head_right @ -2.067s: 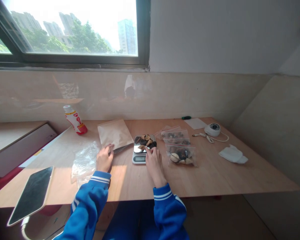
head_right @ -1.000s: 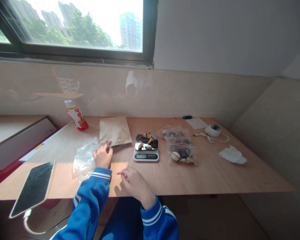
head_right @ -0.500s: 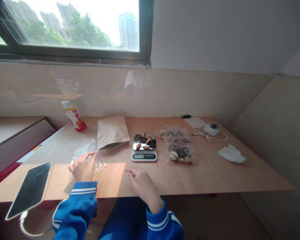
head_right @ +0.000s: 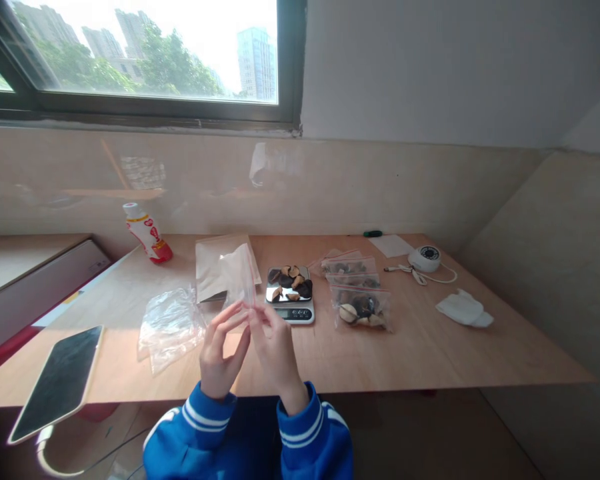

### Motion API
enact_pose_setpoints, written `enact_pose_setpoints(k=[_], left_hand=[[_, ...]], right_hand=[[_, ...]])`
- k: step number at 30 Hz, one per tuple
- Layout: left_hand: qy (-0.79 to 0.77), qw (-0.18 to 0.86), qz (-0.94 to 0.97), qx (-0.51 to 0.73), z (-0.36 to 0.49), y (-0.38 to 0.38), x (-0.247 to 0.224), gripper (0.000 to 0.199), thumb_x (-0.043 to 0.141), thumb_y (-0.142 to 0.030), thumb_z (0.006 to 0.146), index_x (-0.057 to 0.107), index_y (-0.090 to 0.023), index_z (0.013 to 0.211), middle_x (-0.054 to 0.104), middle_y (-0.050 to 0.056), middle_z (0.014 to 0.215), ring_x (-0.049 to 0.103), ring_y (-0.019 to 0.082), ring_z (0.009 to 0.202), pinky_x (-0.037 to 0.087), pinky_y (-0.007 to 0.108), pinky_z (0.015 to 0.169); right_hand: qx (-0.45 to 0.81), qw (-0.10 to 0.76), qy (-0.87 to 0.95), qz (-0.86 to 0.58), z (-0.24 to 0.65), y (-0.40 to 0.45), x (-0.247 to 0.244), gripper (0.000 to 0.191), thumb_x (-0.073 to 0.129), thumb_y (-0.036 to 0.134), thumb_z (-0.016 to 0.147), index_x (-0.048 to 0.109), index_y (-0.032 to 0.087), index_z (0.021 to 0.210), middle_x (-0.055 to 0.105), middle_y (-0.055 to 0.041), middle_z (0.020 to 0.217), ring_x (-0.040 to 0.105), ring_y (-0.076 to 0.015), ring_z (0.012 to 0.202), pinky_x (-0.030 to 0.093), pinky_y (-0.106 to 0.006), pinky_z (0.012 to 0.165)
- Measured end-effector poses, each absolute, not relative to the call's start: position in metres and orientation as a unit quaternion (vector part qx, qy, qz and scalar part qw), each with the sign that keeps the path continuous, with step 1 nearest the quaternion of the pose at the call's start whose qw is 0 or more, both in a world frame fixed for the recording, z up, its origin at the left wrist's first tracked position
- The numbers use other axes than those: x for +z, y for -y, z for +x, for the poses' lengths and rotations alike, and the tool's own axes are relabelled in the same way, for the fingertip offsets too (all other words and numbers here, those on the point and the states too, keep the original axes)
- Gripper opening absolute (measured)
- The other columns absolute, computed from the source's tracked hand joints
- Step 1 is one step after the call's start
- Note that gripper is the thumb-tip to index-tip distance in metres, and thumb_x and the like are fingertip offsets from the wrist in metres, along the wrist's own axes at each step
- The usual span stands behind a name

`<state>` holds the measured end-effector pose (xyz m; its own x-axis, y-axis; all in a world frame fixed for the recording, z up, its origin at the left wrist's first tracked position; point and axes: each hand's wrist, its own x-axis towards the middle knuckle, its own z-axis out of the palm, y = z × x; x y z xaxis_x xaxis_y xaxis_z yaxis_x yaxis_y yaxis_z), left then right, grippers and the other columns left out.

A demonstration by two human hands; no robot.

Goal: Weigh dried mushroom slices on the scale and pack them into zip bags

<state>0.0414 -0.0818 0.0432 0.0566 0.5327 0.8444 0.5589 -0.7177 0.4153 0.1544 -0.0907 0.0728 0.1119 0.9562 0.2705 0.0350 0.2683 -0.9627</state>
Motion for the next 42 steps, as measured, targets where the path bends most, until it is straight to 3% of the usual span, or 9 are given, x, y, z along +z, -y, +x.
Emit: enact_pose_setpoints(k=[4, 9, 13, 17, 21, 26, 32, 37, 42], left_hand=[[0.348, -0.074, -0.730, -0.583, 0.049, 0.068, 0.054, 0.034, 0.060, -0.019, 0.084, 0.055, -0.021, 0.117, 0.059, 0.012, 0.123, 0.060, 0.022, 0.109, 0.053, 0.037, 0.084], [0.321, -0.118, -0.720, -0.603, 0.060, 0.046, 0.069, 0.048, 0.062, -0.022, 0.084, 0.046, -0.024, 0.129, 0.066, 0.007, 0.110, 0.063, 0.010, 0.073, 0.050, 0.024, 0.062], [0.339, -0.089, -0.693, -0.630, 0.063, 0.035, 0.078, 0.039, 0.057, -0.022, 0.087, 0.053, -0.024, 0.126, 0.063, 0.001, 0.087, 0.058, 0.010, 0.072, 0.049, 0.023, 0.064], [0.364, -0.043, -0.666, -0.650, 0.061, 0.031, 0.069, 0.022, 0.056, -0.025, 0.087, 0.066, -0.024, 0.107, 0.057, 0.000, 0.081, 0.054, 0.010, 0.068, 0.047, 0.023, 0.064], [0.392, -0.006, -0.650, -0.651, 0.060, 0.024, 0.041, 0.014, 0.056, -0.025, 0.087, 0.069, -0.023, 0.093, 0.057, 0.002, 0.084, 0.056, 0.014, 0.078, 0.046, 0.029, 0.072], [0.523, 0.094, -0.572, -0.625, 0.062, 0.012, 0.011, 0.019, 0.057, -0.036, 0.086, 0.068, -0.023, 0.095, 0.060, 0.006, 0.098, 0.058, 0.021, 0.097, 0.036, 0.041, 0.095], [0.493, 0.048, -0.582, -0.645, 0.063, 0.009, 0.005, 0.023, 0.053, -0.033, 0.089, 0.055, -0.020, 0.108, 0.057, 0.010, 0.122, 0.049, 0.025, 0.123, 0.031, 0.046, 0.104], [0.444, 0.010, -0.594, -0.671, 0.064, 0.007, 0.000, 0.021, 0.047, -0.034, 0.090, 0.047, -0.019, 0.106, 0.052, 0.016, 0.130, 0.043, 0.027, 0.131, 0.033, 0.051, 0.106], [0.433, -0.017, -0.600, -0.673, 0.065, 0.005, -0.005, 0.024, 0.042, -0.037, 0.092, 0.043, -0.020, 0.108, 0.047, 0.018, 0.135, 0.038, 0.026, 0.135, 0.036, 0.051, 0.106]], right_hand=[[0.374, 0.555, 0.568, -0.479, 0.179, 0.081, 0.086, 0.025, 0.059, 0.043, 0.084, 0.067, 0.019, 0.086, 0.072, -0.0045, 0.085, 0.067, -0.0201, 0.082, 0.052, -0.030, 0.074], [0.328, 0.509, 0.624, -0.495, 0.205, 0.060, 0.114, 0.032, 0.068, 0.048, 0.075, 0.062, 0.018, 0.067, 0.067, 0.0002, 0.067, 0.061, -0.0154, 0.066, 0.049, -0.027, 0.065], [0.387, 0.511, 0.609, -0.467, 0.220, 0.047, 0.121, 0.037, 0.067, 0.054, 0.074, 0.064, 0.017, 0.071, 0.067, -0.0004, 0.065, 0.062, -0.0146, 0.062, 0.049, -0.026, 0.059], [0.405, 0.535, 0.552, -0.495, 0.236, 0.042, 0.109, 0.041, 0.063, 0.058, 0.075, 0.064, 0.017, 0.075, 0.068, -0.0027, 0.067, 0.060, -0.0140, 0.057, 0.049, -0.026, 0.057], [0.347, 0.506, 0.616, -0.494, 0.252, 0.035, 0.082, 0.047, 0.045, 0.060, 0.087, 0.066, 0.018, 0.093, 0.071, -0.0075, 0.086, 0.064, -0.0180, 0.075, 0.052, -0.032, 0.071], [0.057, 0.451, 0.636, -0.623, 0.256, 0.017, 0.029, 0.043, 0.051, 0.049, 0.086, 0.058, 0.016, 0.114, 0.060, -0.0154, 0.116, 0.053, -0.0284, 0.111, 0.041, -0.048, 0.096], [-0.008, 0.385, 0.639, -0.666, 0.244, 0.005, -0.005, 0.045, 0.059, 0.040, 0.080, 0.055, 0.012, 0.116, 0.060, -0.0173, 0.110, 0.052, -0.0322, 0.106, 0.043, -0.049, 0.089], [0.021, 0.401, 0.637, -0.658, 0.244, 0.006, -0.006, 0.028, 0.056, 0.034, 0.084, 0.060, 0.016, 0.106, 0.063, -0.0134, 0.105, 0.053, -0.0290, 0.101, 0.042, -0.046, 0.089], [0.039, 0.446, 0.613, -0.651, 0.244, 0.008, -0.008, 0.027, 0.050, 0.029, 0.087, 0.063, 0.016, 0.107, 0.064, -0.0141, 0.112, 0.055, -0.0276, 0.105, 0.042, -0.046, 0.092]])
